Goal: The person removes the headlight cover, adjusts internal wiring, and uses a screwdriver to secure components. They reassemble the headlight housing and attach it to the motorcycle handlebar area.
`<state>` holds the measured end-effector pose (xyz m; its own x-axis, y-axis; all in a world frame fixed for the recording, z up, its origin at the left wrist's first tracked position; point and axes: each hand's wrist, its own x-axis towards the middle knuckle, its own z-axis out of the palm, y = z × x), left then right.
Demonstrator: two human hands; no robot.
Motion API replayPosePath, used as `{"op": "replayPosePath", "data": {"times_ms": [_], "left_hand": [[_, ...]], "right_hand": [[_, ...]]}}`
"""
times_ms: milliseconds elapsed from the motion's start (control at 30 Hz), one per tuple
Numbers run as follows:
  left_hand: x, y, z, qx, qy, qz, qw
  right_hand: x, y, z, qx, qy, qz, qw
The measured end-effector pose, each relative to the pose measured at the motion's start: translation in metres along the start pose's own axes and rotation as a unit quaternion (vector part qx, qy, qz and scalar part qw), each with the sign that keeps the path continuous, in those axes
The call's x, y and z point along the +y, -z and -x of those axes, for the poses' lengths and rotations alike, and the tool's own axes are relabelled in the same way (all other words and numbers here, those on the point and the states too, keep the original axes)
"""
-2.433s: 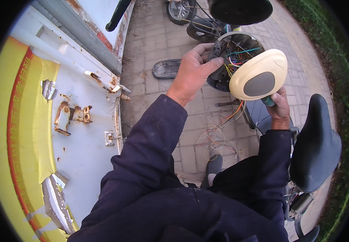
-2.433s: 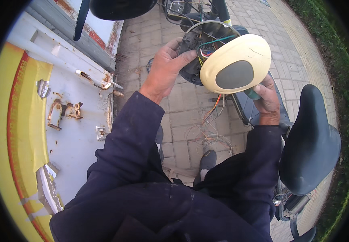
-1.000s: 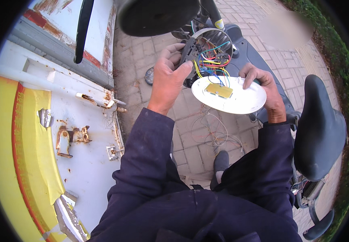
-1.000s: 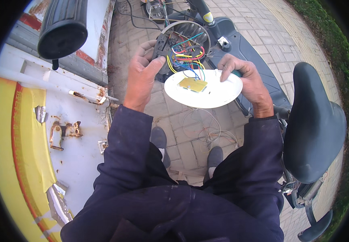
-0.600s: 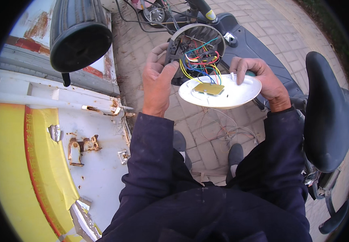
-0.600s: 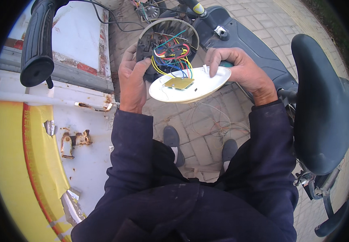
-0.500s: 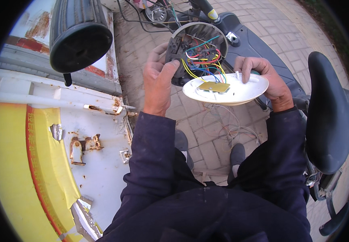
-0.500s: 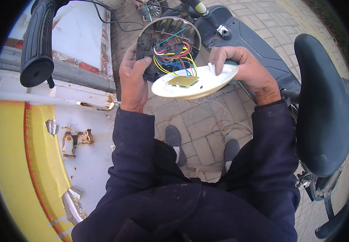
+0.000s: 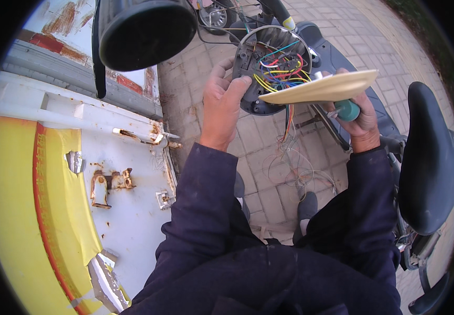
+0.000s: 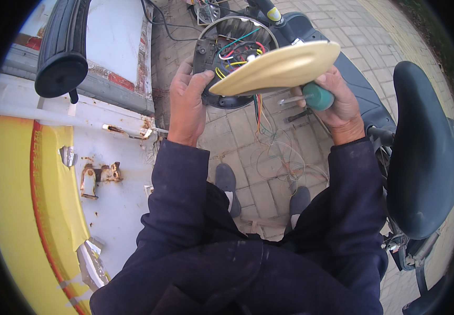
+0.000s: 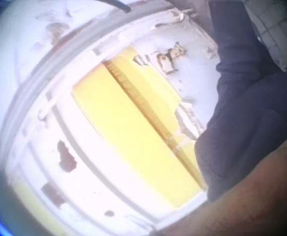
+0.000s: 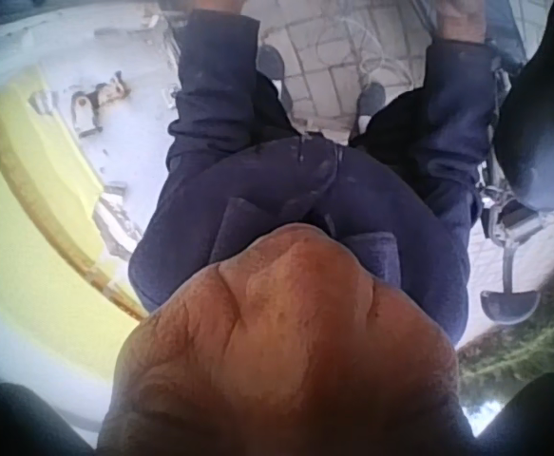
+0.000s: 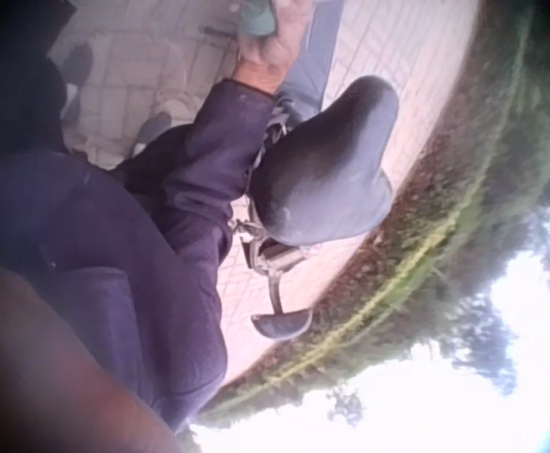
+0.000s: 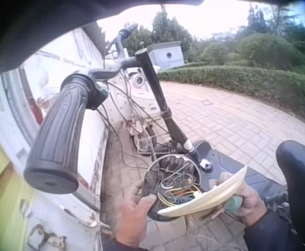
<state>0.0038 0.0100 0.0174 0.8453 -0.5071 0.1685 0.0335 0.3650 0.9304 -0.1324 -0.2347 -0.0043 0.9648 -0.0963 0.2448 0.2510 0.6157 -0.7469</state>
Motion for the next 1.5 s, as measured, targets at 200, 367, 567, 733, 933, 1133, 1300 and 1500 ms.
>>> {"op": "replayPosePath", "data": {"times_ms": [200, 367, 567, 733, 933, 1133, 1300, 1500], "left_hand": [[-0.006, -0.006, -0.002, -0.02, -0.028, -0.003, 0.999], [-0.008, -0.007, -0.001, 0.011, -0.018, -0.057, 0.998], [-0.006, -0.01, -0.006, 0.007, 0.011, -0.039, 0.999], [-0.005, -0.019, -0.009, -0.018, 0.0, -0.03, 0.999], [-0.01, -0.023, -0.011, 0.005, -0.032, -0.049, 0.998], [-0.008, -0.019, -0.008, -0.011, -0.007, -0.034, 0.999], [-0.005, -0.016, -0.008, -0.021, -0.005, -0.048, 0.999], [-0.007, -0.011, -0.007, -0.021, -0.023, -0.048, 0.998]], "right_hand": [[0.0, -0.008, -0.015, -0.019, 0.003, -0.099, 0.995], [-0.007, -0.018, -0.023, 0.044, -0.041, -0.123, 0.991], [-0.025, -0.032, -0.042, 0.077, -0.064, -0.131, 0.986], [-0.044, -0.047, -0.055, 0.065, -0.073, -0.143, 0.985], [-0.043, -0.054, -0.059, 0.131, -0.022, -0.102, 0.986], [-0.048, -0.029, -0.056, 0.122, -0.066, -0.018, 0.99], [-0.049, -0.018, -0.057, 0.122, -0.087, -0.019, 0.989], [-0.042, -0.021, -0.057, 0.157, -0.065, -0.003, 0.985]]}}
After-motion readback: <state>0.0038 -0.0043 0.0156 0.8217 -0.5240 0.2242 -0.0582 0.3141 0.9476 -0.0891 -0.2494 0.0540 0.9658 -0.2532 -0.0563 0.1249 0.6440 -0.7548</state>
